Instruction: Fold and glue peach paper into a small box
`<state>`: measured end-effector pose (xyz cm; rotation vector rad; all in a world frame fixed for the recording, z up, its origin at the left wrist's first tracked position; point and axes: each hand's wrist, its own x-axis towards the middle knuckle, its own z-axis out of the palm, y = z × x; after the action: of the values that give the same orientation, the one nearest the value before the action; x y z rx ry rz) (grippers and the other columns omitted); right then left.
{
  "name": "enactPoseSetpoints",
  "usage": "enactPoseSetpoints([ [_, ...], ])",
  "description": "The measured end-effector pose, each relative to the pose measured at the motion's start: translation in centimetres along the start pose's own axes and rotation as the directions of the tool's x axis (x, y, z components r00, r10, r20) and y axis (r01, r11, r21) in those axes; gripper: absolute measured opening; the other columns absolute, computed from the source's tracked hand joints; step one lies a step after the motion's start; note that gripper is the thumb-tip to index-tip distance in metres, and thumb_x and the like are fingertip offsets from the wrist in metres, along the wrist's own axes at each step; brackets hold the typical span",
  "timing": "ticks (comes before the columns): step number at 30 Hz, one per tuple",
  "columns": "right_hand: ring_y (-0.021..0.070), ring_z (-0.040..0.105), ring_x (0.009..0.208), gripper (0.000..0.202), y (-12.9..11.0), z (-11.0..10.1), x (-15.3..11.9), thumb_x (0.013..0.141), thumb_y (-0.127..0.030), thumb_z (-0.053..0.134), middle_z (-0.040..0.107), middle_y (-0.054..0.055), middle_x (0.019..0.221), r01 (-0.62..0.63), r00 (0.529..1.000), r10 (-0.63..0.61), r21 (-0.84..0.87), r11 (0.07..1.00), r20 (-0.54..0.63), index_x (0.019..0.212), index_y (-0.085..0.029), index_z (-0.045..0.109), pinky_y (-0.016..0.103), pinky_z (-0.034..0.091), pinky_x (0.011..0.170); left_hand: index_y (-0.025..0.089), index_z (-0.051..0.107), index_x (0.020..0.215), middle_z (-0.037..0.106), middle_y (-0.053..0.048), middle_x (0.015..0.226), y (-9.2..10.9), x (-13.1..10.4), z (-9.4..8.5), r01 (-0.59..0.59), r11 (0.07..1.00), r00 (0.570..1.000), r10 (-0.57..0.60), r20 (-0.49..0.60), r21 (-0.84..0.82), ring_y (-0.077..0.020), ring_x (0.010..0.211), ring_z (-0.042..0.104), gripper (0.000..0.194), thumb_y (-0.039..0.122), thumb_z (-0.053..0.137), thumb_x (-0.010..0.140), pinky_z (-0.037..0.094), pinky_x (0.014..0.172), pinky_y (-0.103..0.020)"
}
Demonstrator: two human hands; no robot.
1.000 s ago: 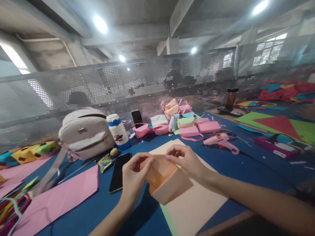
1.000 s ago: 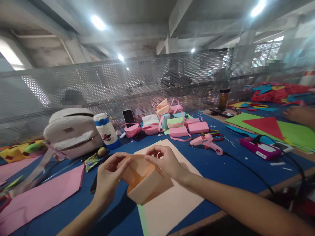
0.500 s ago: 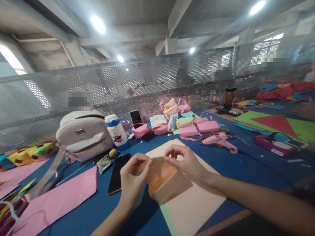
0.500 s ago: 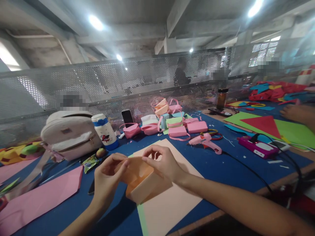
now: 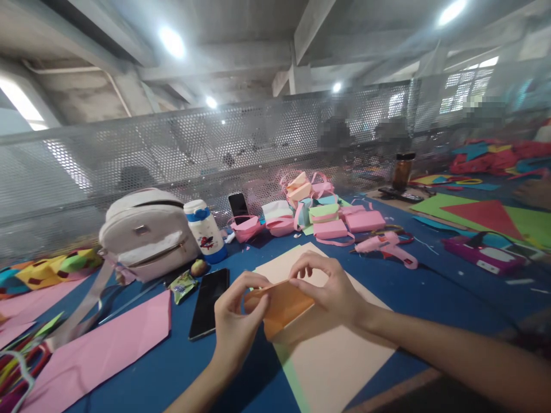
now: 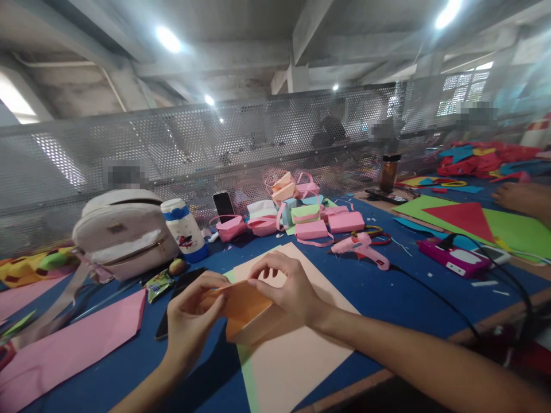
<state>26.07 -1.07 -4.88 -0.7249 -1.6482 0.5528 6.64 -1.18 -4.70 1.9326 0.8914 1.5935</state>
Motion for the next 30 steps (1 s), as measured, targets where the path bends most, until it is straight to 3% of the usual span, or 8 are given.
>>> enactPoseSetpoints([
  [14,0.0204,0.061,0.079,0.01,-0.09,-0.15,-0.38,0.093,-0.028,0.068,0.07,0.002,0.08,0.176,0.984,-0.175,-0.071,0.982,0.025,0.084,-0.024,0.069,0.035,0.046,0.074,0.02,0.071,0.078,0.067,-0.004,0.078,-0.24,-0.67,0.06,-0.07,0.997,0.997,0.071,0.025,-0.019,-0.0174,0.073,0.063,0.01,0.017,0.067,0.086,0.05,0.062,-0.024],
  [30,0.0175,0.06,0.077,0.01,-0.15,-0.12,-0.51,0.089,-0.011,0.07,0.071,0.001,0.08,0.303,0.953,-0.304,-0.084,0.949,0.008,0.086,-0.02,0.069,0.033,0.045,0.076,0.02,0.07,0.081,0.067,-0.003,0.078,-0.44,-0.78,0.16,-0.142,0.989,0.989,0.143,0.045,-0.026,-0.0154,0.073,0.064,0.01,0.012,0.067,0.087,0.05,0.062,-0.022],
])
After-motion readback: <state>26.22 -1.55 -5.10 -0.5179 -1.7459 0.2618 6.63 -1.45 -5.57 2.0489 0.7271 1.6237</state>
